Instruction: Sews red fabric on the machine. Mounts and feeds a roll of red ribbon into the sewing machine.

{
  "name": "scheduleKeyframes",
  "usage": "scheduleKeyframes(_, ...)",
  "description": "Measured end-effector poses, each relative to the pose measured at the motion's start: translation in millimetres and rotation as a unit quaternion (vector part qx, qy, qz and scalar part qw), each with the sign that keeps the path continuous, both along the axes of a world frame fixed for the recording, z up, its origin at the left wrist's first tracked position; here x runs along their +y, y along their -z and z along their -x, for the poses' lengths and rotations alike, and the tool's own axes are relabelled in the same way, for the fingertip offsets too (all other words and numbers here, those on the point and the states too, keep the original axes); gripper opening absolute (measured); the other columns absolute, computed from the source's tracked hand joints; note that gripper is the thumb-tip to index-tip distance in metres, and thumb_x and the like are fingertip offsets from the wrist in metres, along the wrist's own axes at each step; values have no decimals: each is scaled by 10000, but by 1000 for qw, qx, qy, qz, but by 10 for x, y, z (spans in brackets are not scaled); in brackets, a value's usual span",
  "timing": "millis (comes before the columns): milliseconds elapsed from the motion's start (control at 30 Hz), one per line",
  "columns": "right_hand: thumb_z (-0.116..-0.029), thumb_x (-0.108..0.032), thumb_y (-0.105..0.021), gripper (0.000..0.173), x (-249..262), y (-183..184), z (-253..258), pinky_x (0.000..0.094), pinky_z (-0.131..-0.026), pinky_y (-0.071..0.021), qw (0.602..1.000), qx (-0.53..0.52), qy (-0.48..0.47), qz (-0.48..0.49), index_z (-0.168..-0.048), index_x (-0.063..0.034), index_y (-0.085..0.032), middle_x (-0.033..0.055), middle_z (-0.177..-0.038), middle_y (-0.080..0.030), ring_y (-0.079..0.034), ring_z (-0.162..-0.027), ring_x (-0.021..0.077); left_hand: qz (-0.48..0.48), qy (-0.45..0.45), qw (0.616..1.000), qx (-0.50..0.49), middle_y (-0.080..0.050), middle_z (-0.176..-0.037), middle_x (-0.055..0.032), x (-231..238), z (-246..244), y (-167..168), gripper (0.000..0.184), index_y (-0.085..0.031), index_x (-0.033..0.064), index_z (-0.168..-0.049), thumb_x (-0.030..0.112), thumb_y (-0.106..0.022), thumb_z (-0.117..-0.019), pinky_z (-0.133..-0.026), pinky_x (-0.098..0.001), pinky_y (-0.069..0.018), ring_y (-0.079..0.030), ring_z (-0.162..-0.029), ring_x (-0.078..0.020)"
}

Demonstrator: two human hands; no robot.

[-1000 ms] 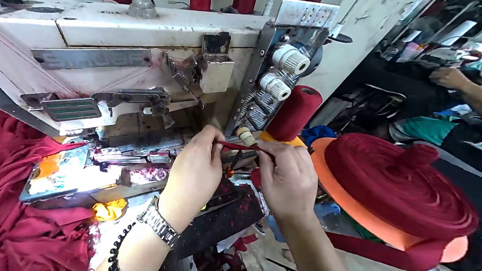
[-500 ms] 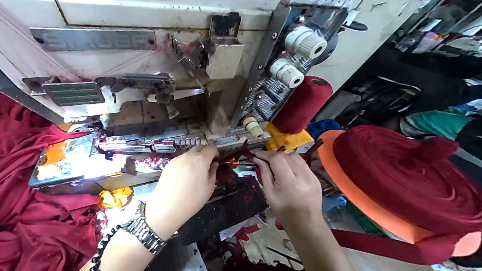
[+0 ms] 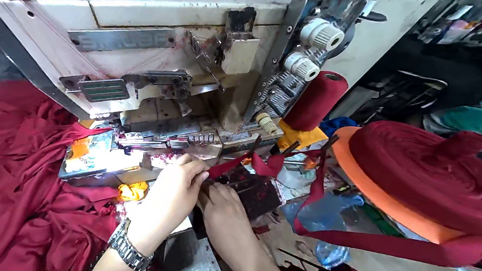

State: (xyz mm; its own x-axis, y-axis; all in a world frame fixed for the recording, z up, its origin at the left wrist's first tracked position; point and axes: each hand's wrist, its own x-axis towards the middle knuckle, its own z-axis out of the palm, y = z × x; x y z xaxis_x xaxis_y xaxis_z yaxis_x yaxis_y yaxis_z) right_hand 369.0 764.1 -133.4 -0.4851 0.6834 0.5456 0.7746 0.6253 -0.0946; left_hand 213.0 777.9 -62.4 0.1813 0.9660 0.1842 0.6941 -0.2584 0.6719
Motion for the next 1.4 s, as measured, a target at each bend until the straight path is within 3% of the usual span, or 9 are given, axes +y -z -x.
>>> scheduleKeyframes(267,-894,-47,-617,168,158,123,123,373,-784,-578,996,-34,-24,-84,-872,-130,-762,26,-829,-715,-700,-792,198,-3,-73,996,-46,-711,-880,15,-42,70,-12,156,-677,126,-1080,224,-560,-1045,-753,-277,-598,-703,-794,-75)
scheduleKeyframes(400,-927,-38,-579,166,154,131,-20,356,-923,-570,995,38,-31,-91,-976,-131,-707,42,-961,-731,-719,-956,206,-46,-78,996,-26,-681,-955,-15,-35,72,-24,171,-700,122,-1069,225,-566,-1040,-766,-290,-585,-675,-816,-102)
scheduleKeyframes(467,-973,-38,-513,227,95,82,-108,351,-869,-574,990,121,-26,-73,-1094,-127,-683,77,-992,-700,-696,-942,220,-63,-80,995,-15,-689,-959,-23,-33,78,-24,178,-705,126,-1065,239,-571,-1036,-760,-304,-586,-679,-814,-113)
scheduleKeyframes(567,-1105,-298,-362,333,66,-156,-200,280,-793,-561,973,229,15,-39,-1225,-137,-628,107,-1048,-643,-657,-937,154,-99,-82,991,-25,-698,-947,-6,-6,94,-9,183,-718,134,-1043,259,-586,-1023,-778,-297,-582,-680,-840,-95)
scheduleKeyframes(667,-1030,-612,-438,605,197,-472,-209,261,-803,-554,961,276,2,-1,-1326,-122,-634,105,-1212,-638,-636,-1007,103,-133,-81,986,-58,-685,-931,60,51,83,-11,126,-716,175,-1005,267,-632,-996,-770,-247,-575,-665,-855,-33)
scheduleKeyframes(800,-971,-341,-629,333,453,-694,-96,363,-789,-602,971,231,38,59,-1259,-191,-705,-5,-1244,-680,-689,-1005,109,-159,-102,981,-50,-657,-920,75,144,76,-141,126,-731,196,-1003,278,-638,-981,-696,-248,-563,-642,-809,-32)
scheduleKeyframes(900,-951,-226,-660,145,571,-841,-57,375,-706,-594,964,233,77,103,-1057,-179,-747,-37,-1000,-706,-688,-839,98,-176,-117,977,-21,-660,-944,46,247,86,-257,128,-732,196,-1016,289,-649,-991,-707,-304,-562,-648,-824,-82)
scheduleKeyframes(1167,-898,-175,-718,126,591,-911,72,417,-655,-571,972,205,111,-12,-997,-98,-722,56,-927,-697,-688,-808,207,-149,-90,982,71,-722,-1001,-32,485,165,-600,87,-743,154,-1008,194,-667,-994,-831,-447,-572,-690,-958,-204)
scheduleKeyframes(1400,-884,-165,-689,131,587,-802,94,424,-642,-578,977,176,117,-25,-988,-89,-713,58,-909,-700,-700,-795,220,-111,-68,988,87,-716,-983,-2,493,214,-650,57,-741,160,-970,189,-693,-978,-842,-412,-570,-682,-942,-160)
